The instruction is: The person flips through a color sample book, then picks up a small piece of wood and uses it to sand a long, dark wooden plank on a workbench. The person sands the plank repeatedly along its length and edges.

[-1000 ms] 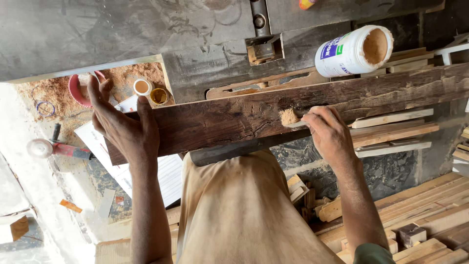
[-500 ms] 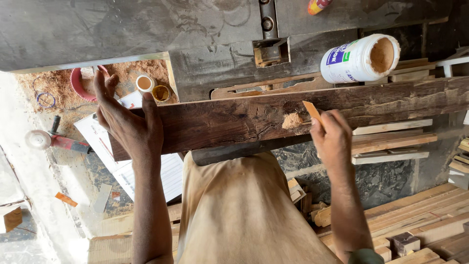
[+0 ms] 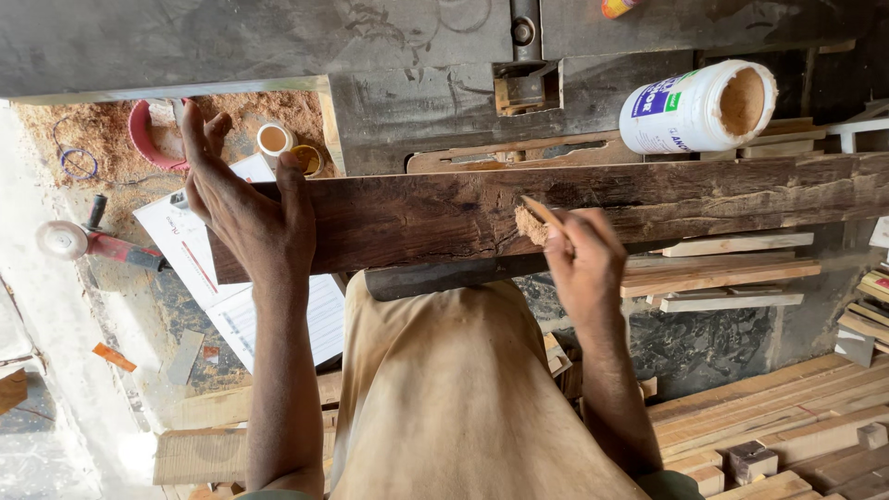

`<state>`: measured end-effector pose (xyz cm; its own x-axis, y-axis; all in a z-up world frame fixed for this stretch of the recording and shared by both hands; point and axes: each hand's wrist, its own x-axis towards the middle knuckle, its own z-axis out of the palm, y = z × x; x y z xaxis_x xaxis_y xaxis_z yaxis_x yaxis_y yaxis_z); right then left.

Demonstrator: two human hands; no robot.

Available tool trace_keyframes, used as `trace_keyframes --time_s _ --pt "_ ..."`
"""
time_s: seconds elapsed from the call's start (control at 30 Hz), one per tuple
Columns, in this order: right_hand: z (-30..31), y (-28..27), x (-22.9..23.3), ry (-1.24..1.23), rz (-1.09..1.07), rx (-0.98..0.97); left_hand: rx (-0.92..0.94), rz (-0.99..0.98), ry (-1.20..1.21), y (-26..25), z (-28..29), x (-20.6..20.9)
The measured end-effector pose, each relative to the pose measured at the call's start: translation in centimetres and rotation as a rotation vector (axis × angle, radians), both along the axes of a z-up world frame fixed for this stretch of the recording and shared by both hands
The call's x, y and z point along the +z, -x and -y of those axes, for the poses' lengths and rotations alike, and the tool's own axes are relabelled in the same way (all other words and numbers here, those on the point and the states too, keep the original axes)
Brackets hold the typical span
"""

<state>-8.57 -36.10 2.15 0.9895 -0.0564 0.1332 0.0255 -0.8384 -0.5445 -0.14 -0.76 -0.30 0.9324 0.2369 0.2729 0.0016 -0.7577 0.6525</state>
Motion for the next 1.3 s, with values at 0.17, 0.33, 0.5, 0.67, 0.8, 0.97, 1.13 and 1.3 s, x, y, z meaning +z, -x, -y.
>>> trace_keyframes --time_s 0.17,0.33,0.5,0.67,0.8,0.97,1.13,1.3 --pt "2.4 -0.1 0.9 0.158 0.028 -0.059 -0.001 0.010 -0.006 -0.2 0.0 0.1" --pt "2.2 -1.0 -0.5 0.239 -0.042 -0.039 0.014 -0.013 0.016 -0.1 0.1 0.1" --pt "-1.1 -0.6 0.5 0.199 0.049 0.094 0.004 -0.006 0.023 -0.1 0.1 0.4" --pt "0.1 -0.9 1.0 -0.017 -0.054 0.089 0.003 -0.009 0.010 -0.1 0.1 0.4" --pt "3.7 0.3 2.2 0.076 0.005 0.198 -0.001 -0.012 0.018 -0.1 0.1 0.5" --pt "5.1 1.4 2.4 0.157 -0.059 0.283 -0.018 0.003 -0.009 -0.3 -0.1 0.1" --pt "3.8 0.5 2.3 0.144 -0.077 0.256 -0.018 -0.001 0.004 0.0 -0.1 -0.2" --pt "2.9 -0.7 2.6 0.118 -0.057 0.234 -0.022 0.004 0.005 0.0 -0.1 0.0"
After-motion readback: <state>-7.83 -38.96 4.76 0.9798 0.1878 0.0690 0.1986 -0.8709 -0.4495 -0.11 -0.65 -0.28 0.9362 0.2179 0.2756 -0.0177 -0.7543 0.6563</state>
